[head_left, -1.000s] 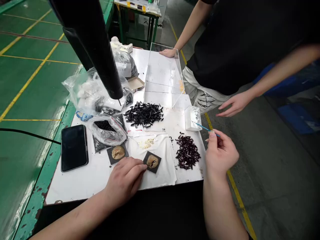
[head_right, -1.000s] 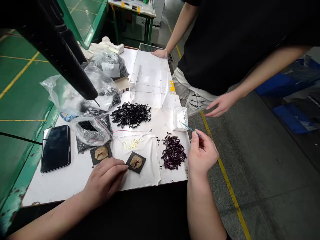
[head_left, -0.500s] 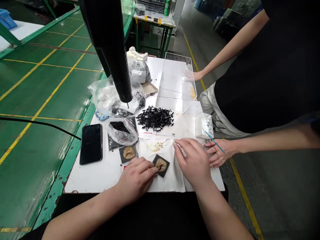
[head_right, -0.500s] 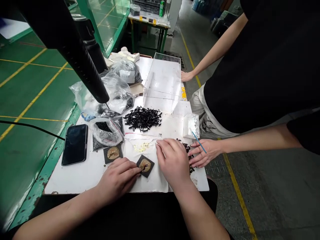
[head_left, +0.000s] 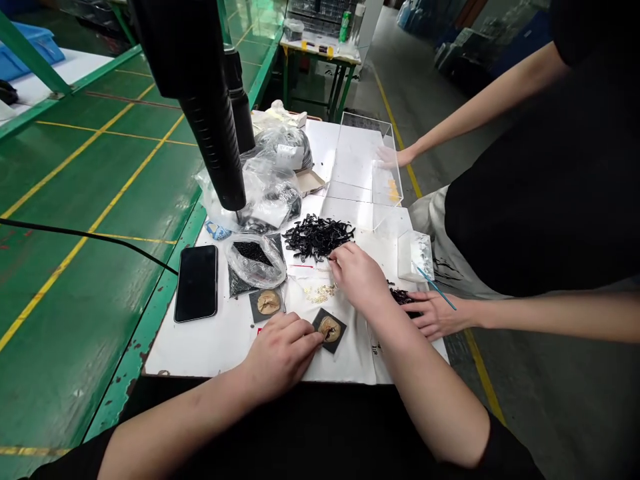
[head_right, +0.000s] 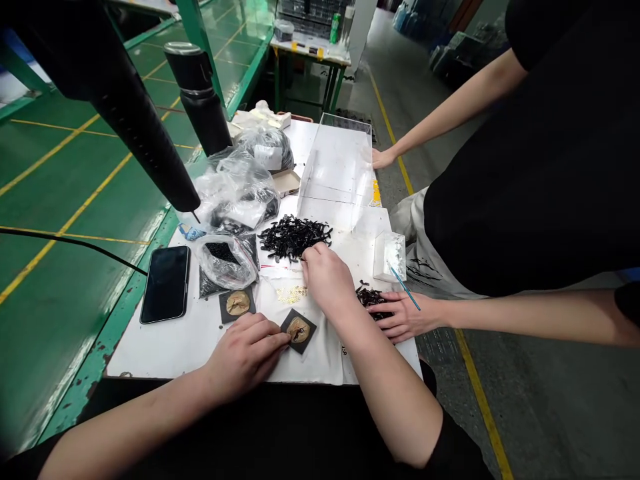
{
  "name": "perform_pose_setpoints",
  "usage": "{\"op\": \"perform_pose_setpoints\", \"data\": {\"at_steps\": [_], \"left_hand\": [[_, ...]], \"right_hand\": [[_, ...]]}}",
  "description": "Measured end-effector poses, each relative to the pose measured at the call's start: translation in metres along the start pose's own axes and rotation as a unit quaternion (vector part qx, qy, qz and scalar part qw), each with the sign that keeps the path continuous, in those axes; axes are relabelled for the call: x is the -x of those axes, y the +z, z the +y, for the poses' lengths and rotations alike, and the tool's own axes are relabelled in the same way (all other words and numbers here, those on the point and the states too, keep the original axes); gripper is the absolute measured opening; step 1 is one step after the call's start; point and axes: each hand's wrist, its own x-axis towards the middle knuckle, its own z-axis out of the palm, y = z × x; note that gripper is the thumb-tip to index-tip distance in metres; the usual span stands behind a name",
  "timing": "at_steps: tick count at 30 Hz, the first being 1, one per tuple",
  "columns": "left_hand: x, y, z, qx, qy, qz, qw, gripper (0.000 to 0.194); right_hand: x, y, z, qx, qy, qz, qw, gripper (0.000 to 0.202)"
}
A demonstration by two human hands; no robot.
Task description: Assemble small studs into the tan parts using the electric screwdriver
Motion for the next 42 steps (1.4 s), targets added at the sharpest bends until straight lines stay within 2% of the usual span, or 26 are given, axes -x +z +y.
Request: {"op": "perform_pose_setpoints", "data": {"at_steps": [2, 4, 5, 8, 10, 12, 14, 16, 19, 22, 28, 42], "left_hand": [[0.000, 0.000, 0.001, -0.002, -0.005, -0.002, 1.000, 0.015], [0.000, -0.001, 0.001, -0.004, -0.009, -0.004, 1.000, 0.014], [-0.001, -0.002, 0.001, -0.005, -0.010, -0.006, 1.000, 0.014], [-0.002, -0.004, 0.002, -0.004, -0.011, -0.012, 1.000, 0.014], [-0.002, -0.004, 0.001, 0.000, -0.010, -0.014, 1.000, 0.014], [-0.003, -0.004, 0.001, 0.007, -0.010, -0.014, 1.000, 0.014], [-0.003, -0.003, 0.001, 0.011, -0.013, -0.012, 1.000, 0.014], [-0.004, -0.003, 0.001, 0.010, -0.016, -0.013, 1.000, 0.014], [-0.004, -0.002, 0.001, 0.006, -0.018, -0.016, 1.000, 0.016], [-0.003, -0.001, 0.000, 0.001, -0.023, -0.013, 1.000, 0.020], [-0.002, -0.002, -0.002, 0.003, -0.024, -0.014, 1.000, 0.025], [-0.003, 0.002, -0.002, -0.027, -0.033, -0.020, 0.999, 0.025]], "right_hand": [[0.015, -0.006, 0.006, -0.052, 0.008, 0.022, 0.998, 0.015], [0.034, -0.009, 0.011, -0.181, 0.036, 0.047, 0.982, 0.011], [0.045, -0.010, 0.014, -0.267, 0.056, 0.056, 0.960, 0.012], [0.076, -0.007, 0.020, -0.479, 0.109, 0.063, 0.869, 0.025], [0.095, -0.002, 0.022, -0.542, 0.137, 0.064, 0.826, 0.032], [0.112, 0.004, 0.024, -0.565, 0.165, 0.062, 0.806, 0.036], [0.125, 0.009, 0.024, -0.551, 0.186, 0.044, 0.812, 0.034], [0.136, 0.011, 0.023, -0.502, 0.178, 0.031, 0.846, 0.027], [0.143, 0.010, 0.018, -0.400, 0.118, 0.038, 0.908, 0.014], [0.143, 0.009, 0.011, -0.344, 0.081, 0.033, 0.935, 0.010], [0.132, 0.015, 0.004, -0.324, 0.058, 0.017, 0.944, 0.009], [0.126, 0.019, 0.008, -0.315, 0.057, -0.009, 0.947, 0.012]]}}
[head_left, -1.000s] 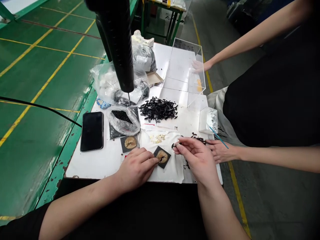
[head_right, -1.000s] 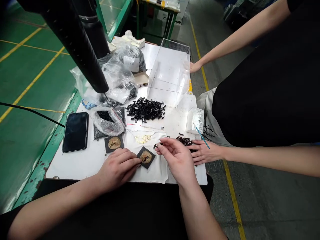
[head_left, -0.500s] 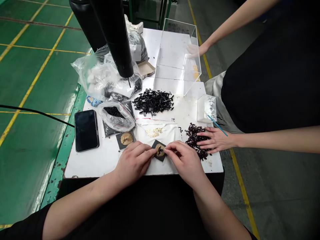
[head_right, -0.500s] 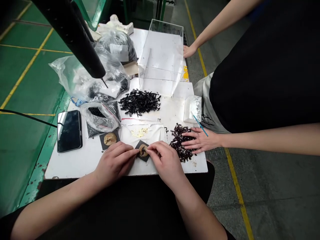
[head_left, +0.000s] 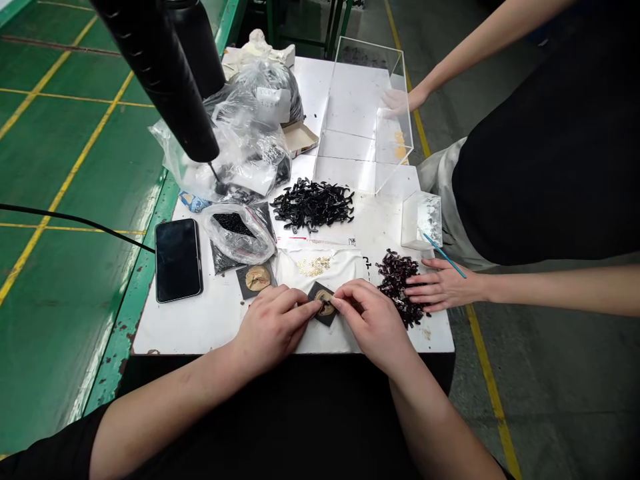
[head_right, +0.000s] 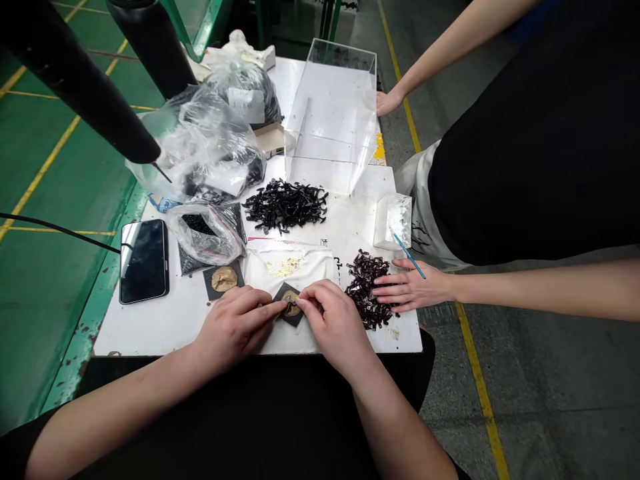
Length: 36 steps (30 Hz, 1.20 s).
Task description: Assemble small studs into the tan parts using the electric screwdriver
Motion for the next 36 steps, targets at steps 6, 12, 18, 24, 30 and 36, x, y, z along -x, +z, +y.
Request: {"op": "perform_pose_setpoints", "data": {"at_steps": [6, 12, 18, 24, 30, 36], "left_hand": [[-0.003, 0.006, 0.003, -0.026, 0.002, 0.001, 1.000, 0.025], [-0.003, 0.010, 0.004, -0.018, 0.004, 0.007, 1.000, 0.023], [-0.003, 0.007, 0.005, -0.027, 0.004, -0.017, 0.999, 0.024], [-0.002, 0.008, 0.004, -0.048, 0.013, -0.020, 0.999, 0.025], [-0.002, 0.009, 0.004, -0.066, 0.016, -0.016, 0.998, 0.023], [0.000, 0.009, 0.003, -0.060, 0.021, -0.021, 0.998, 0.025]], "right_hand": [[0.001, 0.000, -0.002, 0.033, -0.038, 0.003, 0.999, 0.013], [-0.002, -0.006, -0.004, 0.059, -0.047, -0.021, 0.997, 0.012], [0.003, -0.002, -0.001, 0.086, -0.069, -0.003, 0.994, 0.015], [-0.002, -0.009, 0.001, 0.091, -0.075, -0.026, 0.993, 0.013], [-0.039, -0.022, -0.003, 0.202, -0.070, 0.002, 0.977, 0.017], [-0.065, -0.013, -0.012, 0.315, -0.067, -0.063, 0.945, 0.022]]}}
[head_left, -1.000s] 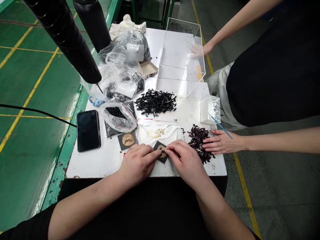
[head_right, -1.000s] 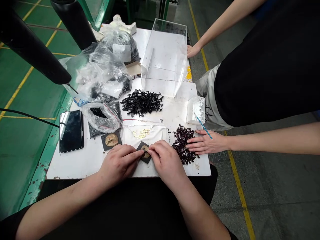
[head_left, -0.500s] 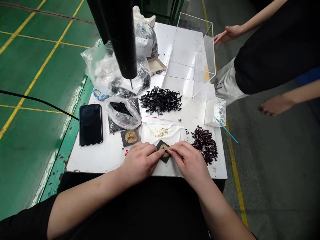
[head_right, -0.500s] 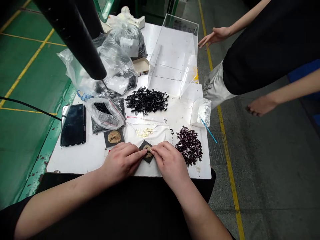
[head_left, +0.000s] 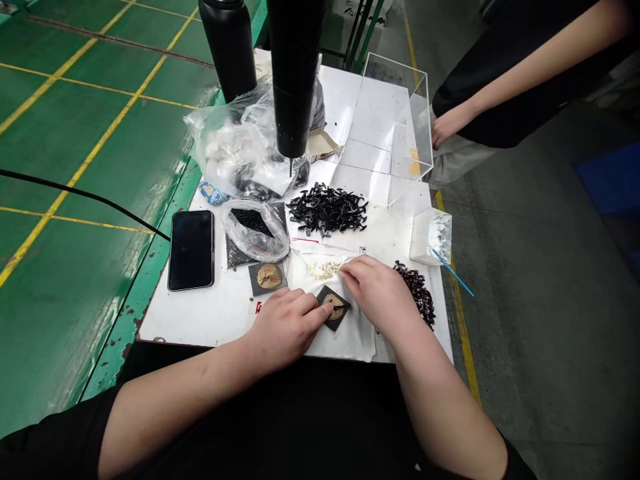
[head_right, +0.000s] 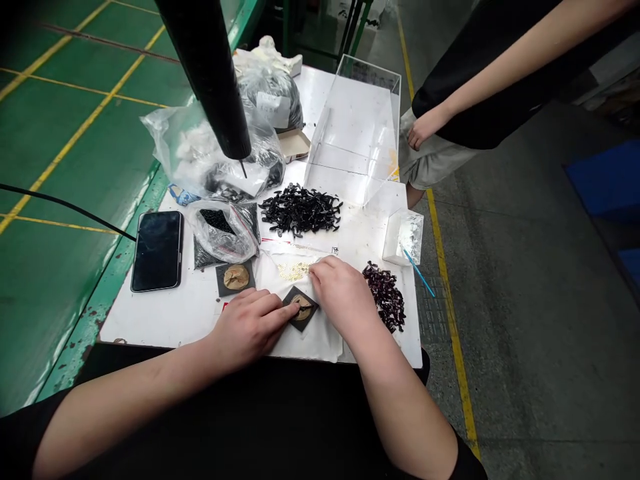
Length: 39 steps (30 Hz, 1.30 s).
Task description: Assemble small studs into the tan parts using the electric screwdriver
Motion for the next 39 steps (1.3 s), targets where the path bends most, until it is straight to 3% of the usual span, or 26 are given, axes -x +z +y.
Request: {"op": "perform_pose_setpoints", "data": {"at_steps": [8, 19, 31, 39], "left_hand": [[0.001, -0.002, 0.001, -0.007, -0.011, -0.019, 1.000, 0.029], [0.001, 0.002, 0.000, 0.000, -0.010, -0.003, 1.000, 0.028], [0.000, -0.001, 0.000, 0.009, -0.008, -0.013, 1.000, 0.028], [0.001, 0.002, -0.001, 0.015, -0.016, -0.013, 1.000, 0.027]], "right_hand": [[-0.007, -0.005, -0.012, 0.094, 0.008, -0.052, 0.994, 0.026], [-0.003, -0.002, 0.002, 0.001, 0.005, -0.025, 1.000, 0.017], [-0.005, -0.005, -0.008, 0.103, 0.008, -0.062, 0.993, 0.023], [0.001, -0.008, 0.006, 0.023, 0.004, -0.044, 0.999, 0.019]]}}
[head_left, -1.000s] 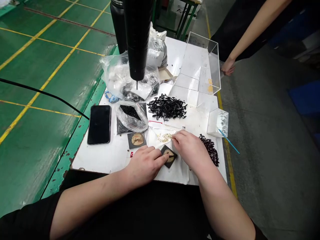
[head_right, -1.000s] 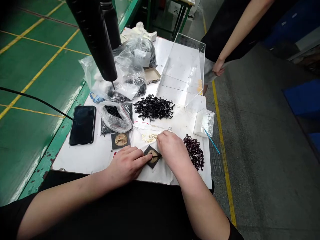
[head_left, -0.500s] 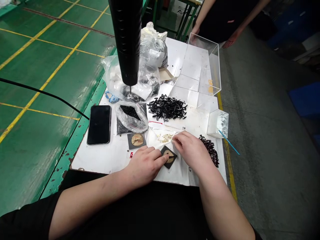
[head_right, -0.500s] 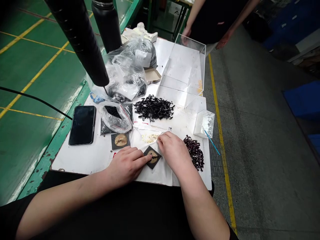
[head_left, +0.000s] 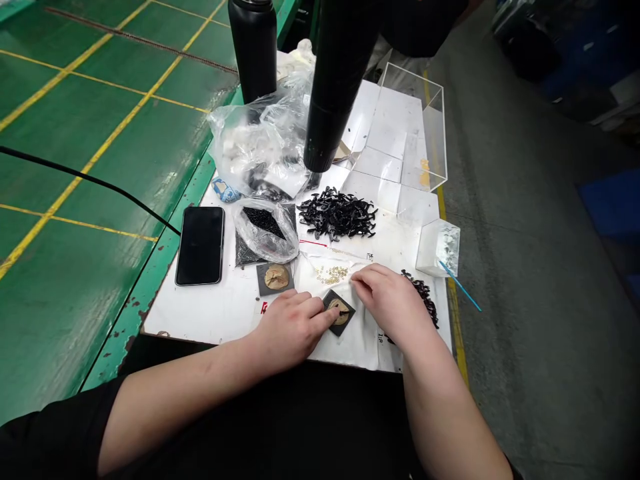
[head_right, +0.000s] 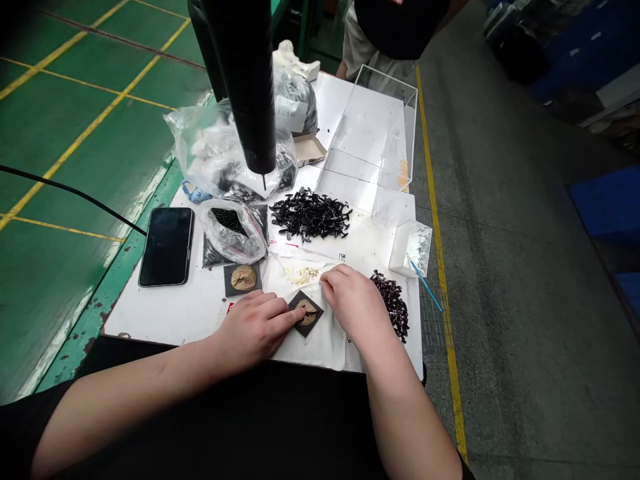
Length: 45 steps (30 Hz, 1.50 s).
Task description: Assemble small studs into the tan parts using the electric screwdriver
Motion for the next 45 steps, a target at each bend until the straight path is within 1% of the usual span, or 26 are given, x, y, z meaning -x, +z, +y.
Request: {"op": "perform_pose_setpoints", "data": {"at_steps": [4, 8, 10, 13, 17, 24, 27, 30, 32, 34, 36, 40, 45], "left_hand": [[0.000, 0.000, 0.000, -0.003, 0.004, 0.004, 1.000, 0.027], [-0.001, -0.003, 0.001, -0.005, 0.005, 0.000, 1.000, 0.028], [-0.001, -0.003, 0.001, -0.010, 0.003, -0.006, 1.000, 0.029], [0.000, -0.003, 0.001, -0.014, 0.001, -0.014, 1.000, 0.029], [0.000, -0.001, 0.001, -0.023, -0.001, -0.024, 0.999, 0.030], [-0.001, 0.002, 0.000, -0.021, 0.003, 0.000, 1.000, 0.028], [-0.001, 0.002, 0.000, -0.019, 0.005, 0.007, 1.000, 0.030], [0.000, 0.001, 0.000, -0.016, 0.004, 0.011, 1.000, 0.029], [0.000, 0.000, 0.000, -0.015, 0.003, 0.005, 1.000, 0.029], [0.000, -0.001, 0.001, -0.018, 0.002, -0.005, 1.000, 0.029], [0.000, -0.001, 0.001, -0.022, 0.003, -0.014, 1.000, 0.030], [0.000, -0.002, 0.001, -0.021, 0.006, -0.014, 1.000, 0.028], [-0.001, -0.002, 0.000, -0.022, 0.007, -0.015, 1.000, 0.028]], "right_hand": [[0.002, 0.003, 0.002, -0.024, 0.003, 0.028, 0.999, 0.018], [-0.003, 0.006, -0.002, -0.005, 0.000, 0.056, 0.998, 0.020], [-0.007, 0.006, -0.005, 0.023, 0.004, 0.050, 0.998, 0.020], [-0.012, 0.003, -0.010, 0.076, 0.012, 0.024, 0.997, 0.025], [-0.015, -0.001, -0.016, 0.132, 0.006, 0.004, 0.991, 0.026], [-0.014, 0.001, -0.016, 0.174, -0.021, 0.008, 0.984, 0.025], [-0.012, 0.002, -0.011, 0.151, -0.020, 0.022, 0.988, 0.026], [-0.001, 0.003, -0.005, 0.073, -0.030, 0.067, 0.995, 0.023], [0.011, 0.003, -0.001, -0.005, -0.065, 0.095, 0.993, 0.020], [0.025, 0.004, 0.001, -0.072, -0.111, 0.100, 0.986, 0.018], [0.039, 0.005, -0.001, -0.107, -0.142, 0.099, 0.979, 0.017], [0.055, 0.012, -0.005, -0.113, -0.161, 0.115, 0.974, 0.016], [0.058, 0.021, -0.006, -0.075, -0.169, 0.132, 0.974, 0.018]]}}
